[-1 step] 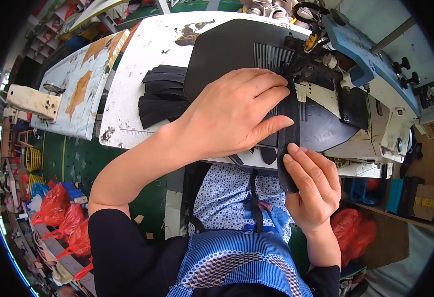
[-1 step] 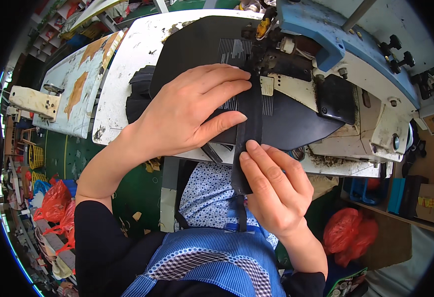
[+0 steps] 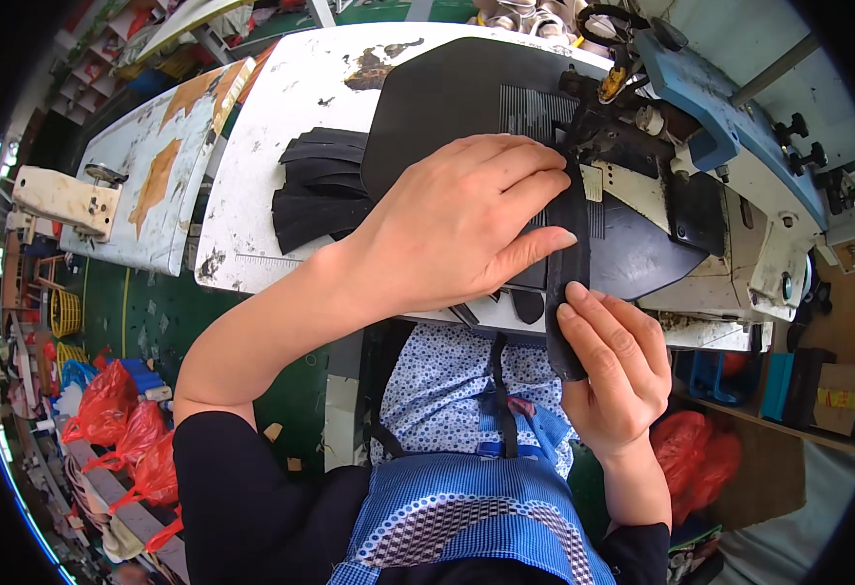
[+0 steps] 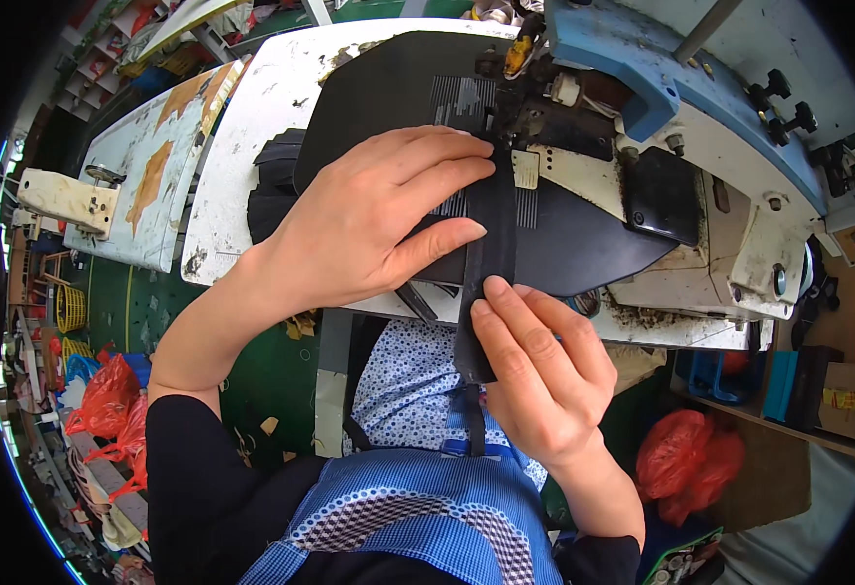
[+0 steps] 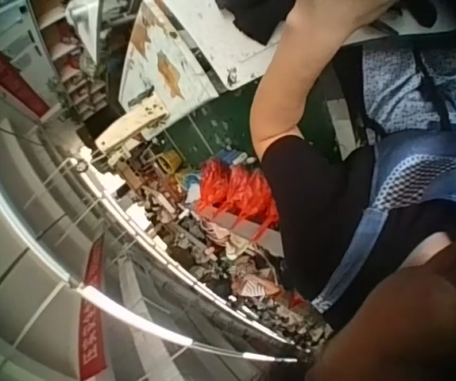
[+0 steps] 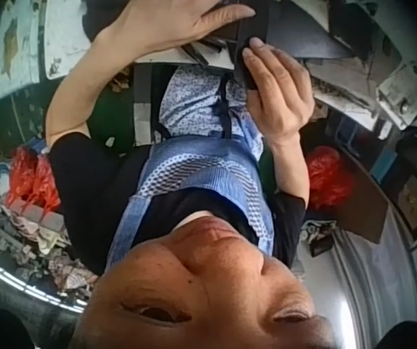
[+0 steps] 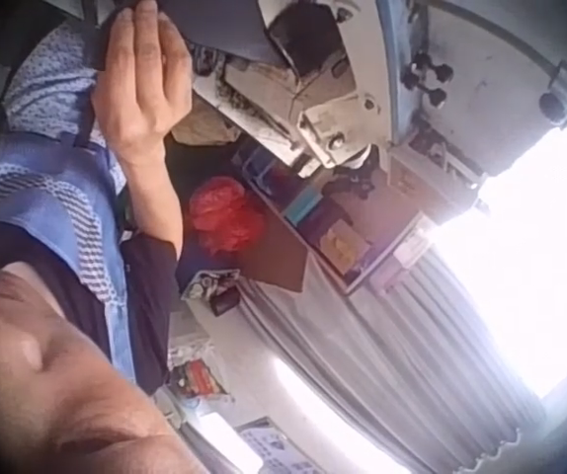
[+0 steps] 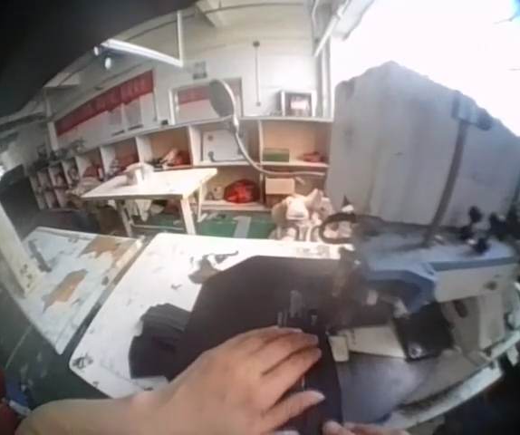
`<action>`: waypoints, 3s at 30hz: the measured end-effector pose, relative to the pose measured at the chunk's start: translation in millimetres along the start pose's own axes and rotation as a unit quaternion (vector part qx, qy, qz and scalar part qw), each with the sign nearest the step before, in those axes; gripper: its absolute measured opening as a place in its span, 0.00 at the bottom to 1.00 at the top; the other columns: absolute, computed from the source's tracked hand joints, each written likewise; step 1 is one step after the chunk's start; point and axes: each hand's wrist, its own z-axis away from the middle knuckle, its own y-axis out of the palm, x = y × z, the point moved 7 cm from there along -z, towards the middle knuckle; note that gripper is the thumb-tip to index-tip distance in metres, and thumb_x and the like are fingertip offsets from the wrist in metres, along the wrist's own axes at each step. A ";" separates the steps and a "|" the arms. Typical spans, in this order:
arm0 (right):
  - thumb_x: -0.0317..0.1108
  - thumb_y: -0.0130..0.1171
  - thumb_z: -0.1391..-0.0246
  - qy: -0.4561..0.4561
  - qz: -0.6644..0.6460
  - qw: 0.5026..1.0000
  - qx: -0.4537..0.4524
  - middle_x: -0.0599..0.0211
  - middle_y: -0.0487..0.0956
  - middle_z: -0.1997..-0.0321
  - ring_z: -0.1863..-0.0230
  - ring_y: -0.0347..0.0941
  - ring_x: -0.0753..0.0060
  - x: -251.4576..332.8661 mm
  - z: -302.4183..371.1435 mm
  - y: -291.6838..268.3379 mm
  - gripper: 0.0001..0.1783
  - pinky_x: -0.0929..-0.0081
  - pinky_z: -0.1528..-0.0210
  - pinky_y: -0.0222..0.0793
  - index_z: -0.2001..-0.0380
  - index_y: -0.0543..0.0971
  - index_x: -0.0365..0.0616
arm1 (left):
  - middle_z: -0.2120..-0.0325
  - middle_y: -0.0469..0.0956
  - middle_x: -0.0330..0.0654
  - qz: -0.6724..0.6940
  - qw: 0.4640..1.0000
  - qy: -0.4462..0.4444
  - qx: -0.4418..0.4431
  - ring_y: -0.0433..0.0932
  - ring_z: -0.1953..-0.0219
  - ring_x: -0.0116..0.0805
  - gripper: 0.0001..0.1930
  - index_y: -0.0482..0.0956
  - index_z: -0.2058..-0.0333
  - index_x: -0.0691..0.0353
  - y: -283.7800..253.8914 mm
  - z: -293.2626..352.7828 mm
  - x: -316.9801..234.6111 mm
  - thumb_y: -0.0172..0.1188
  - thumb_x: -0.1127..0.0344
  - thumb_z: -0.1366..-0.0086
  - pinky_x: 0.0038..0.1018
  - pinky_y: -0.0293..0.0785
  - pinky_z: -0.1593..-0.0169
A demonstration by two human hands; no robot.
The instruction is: The person is trimming shoe components with scissors and stitching them using an industrial sewing machine.
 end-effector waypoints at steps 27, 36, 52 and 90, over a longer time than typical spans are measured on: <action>0.17 0.63 0.67 0.020 0.013 0.999 0.023 0.51 0.88 0.51 0.53 0.85 0.50 -3.8 -11.8 8.7 0.26 0.61 0.49 0.82 0.57 0.87 0.32 | 0.44 0.78 0.52 -0.008 1.000 0.014 0.017 0.78 0.41 0.54 0.29 0.79 0.47 0.68 -6.2 -3.9 4.6 0.73 0.56 0.41 0.44 0.72 0.32; 0.26 0.71 0.59 0.002 0.035 0.999 0.018 0.54 0.88 0.52 0.56 0.85 0.56 -7.7 -19.2 13.2 0.19 0.65 0.55 0.84 0.60 0.88 0.34 | 0.42 0.78 0.49 0.004 1.000 -0.002 0.028 0.77 0.40 0.53 0.30 0.79 0.44 0.66 -6.7 -2.8 10.3 0.73 0.56 0.42 0.42 0.74 0.35; 0.33 0.75 0.55 0.001 0.026 0.999 0.019 0.55 0.87 0.52 0.53 0.85 0.53 -12.7 -17.3 18.8 0.20 0.64 0.52 0.83 0.58 0.88 0.34 | 0.42 0.78 0.49 -0.011 0.999 -0.014 0.038 0.78 0.39 0.50 0.28 0.80 0.45 0.66 -5.9 -4.3 13.6 0.73 0.57 0.41 0.39 0.77 0.37; 0.56 0.65 0.39 0.044 0.032 0.990 0.127 0.45 0.79 0.36 0.38 0.76 0.40 -24.6 -45.6 42.0 0.38 0.49 0.37 0.73 0.41 0.79 0.29 | 0.57 0.86 0.40 0.052 0.998 0.035 0.008 0.87 0.54 0.40 0.08 0.90 0.61 0.60 -8.8 -31.3 51.8 0.74 0.69 0.41 0.30 0.86 0.52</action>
